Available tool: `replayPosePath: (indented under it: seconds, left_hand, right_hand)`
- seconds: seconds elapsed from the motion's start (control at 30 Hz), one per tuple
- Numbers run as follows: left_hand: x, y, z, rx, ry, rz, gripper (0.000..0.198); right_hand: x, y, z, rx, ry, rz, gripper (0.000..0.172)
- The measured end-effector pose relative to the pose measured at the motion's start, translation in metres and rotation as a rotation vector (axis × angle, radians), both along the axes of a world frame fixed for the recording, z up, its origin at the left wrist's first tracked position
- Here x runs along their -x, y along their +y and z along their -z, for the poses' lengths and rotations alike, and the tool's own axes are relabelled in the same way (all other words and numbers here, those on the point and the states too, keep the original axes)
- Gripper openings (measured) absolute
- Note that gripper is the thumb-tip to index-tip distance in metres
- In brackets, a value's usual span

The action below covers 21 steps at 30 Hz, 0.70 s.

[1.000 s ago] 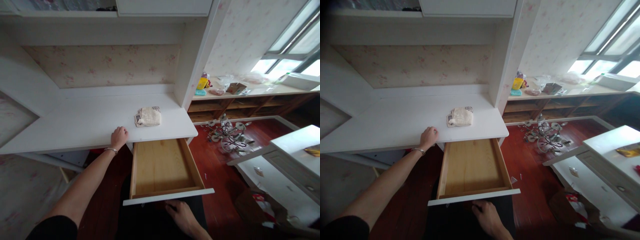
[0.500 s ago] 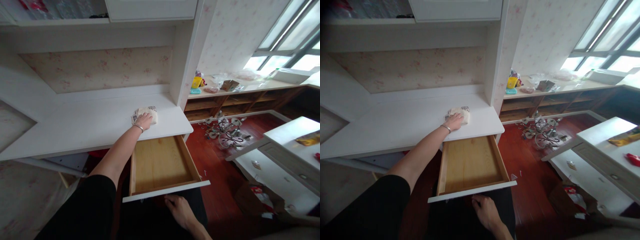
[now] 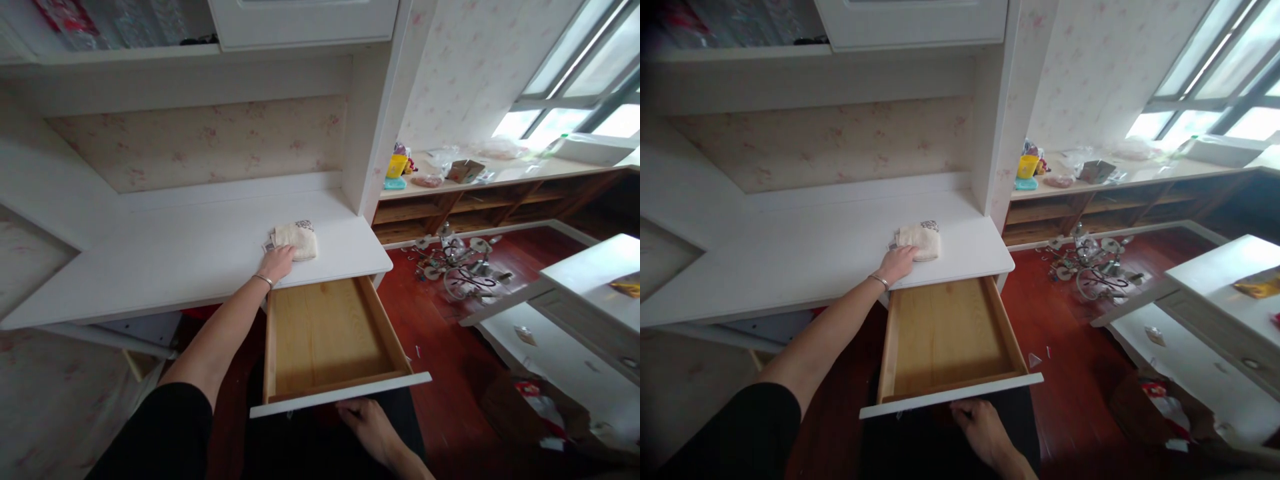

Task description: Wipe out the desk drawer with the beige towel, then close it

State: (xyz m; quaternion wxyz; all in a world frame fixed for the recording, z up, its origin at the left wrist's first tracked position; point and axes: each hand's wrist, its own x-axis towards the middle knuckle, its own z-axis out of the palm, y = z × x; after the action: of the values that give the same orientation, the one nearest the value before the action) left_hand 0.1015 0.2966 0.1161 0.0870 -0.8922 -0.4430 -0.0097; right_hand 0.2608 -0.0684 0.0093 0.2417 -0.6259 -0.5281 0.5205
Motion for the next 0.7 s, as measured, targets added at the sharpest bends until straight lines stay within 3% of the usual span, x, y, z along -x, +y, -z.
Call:
replayPosePath:
  seconds: [0.27,0.5,0.6,0.7]
  left_hand:
    - [0.0,-0.032,-0.009,-0.014,-0.021,0.024,0.024]
    - [0.014,-0.046,-0.016,0.058,-0.037,0.085,0.028]
    - [0.018,-0.042,-0.013,0.114,-0.038,0.069,0.042]
    - [0.018,-0.037,-0.005,0.227,-0.001,-0.006,0.074]
  right_hand:
    - [0.002,0.002,0.008,0.007,0.013,-0.021,0.039]
    - [-0.001,0.001,0.02,0.008,-0.026,-0.024,0.032]
    - [-0.001,0.003,0.023,0.013,-0.041,-0.031,0.032]
    - [-0.001,0.003,0.023,0.002,-0.034,-0.038,0.033]
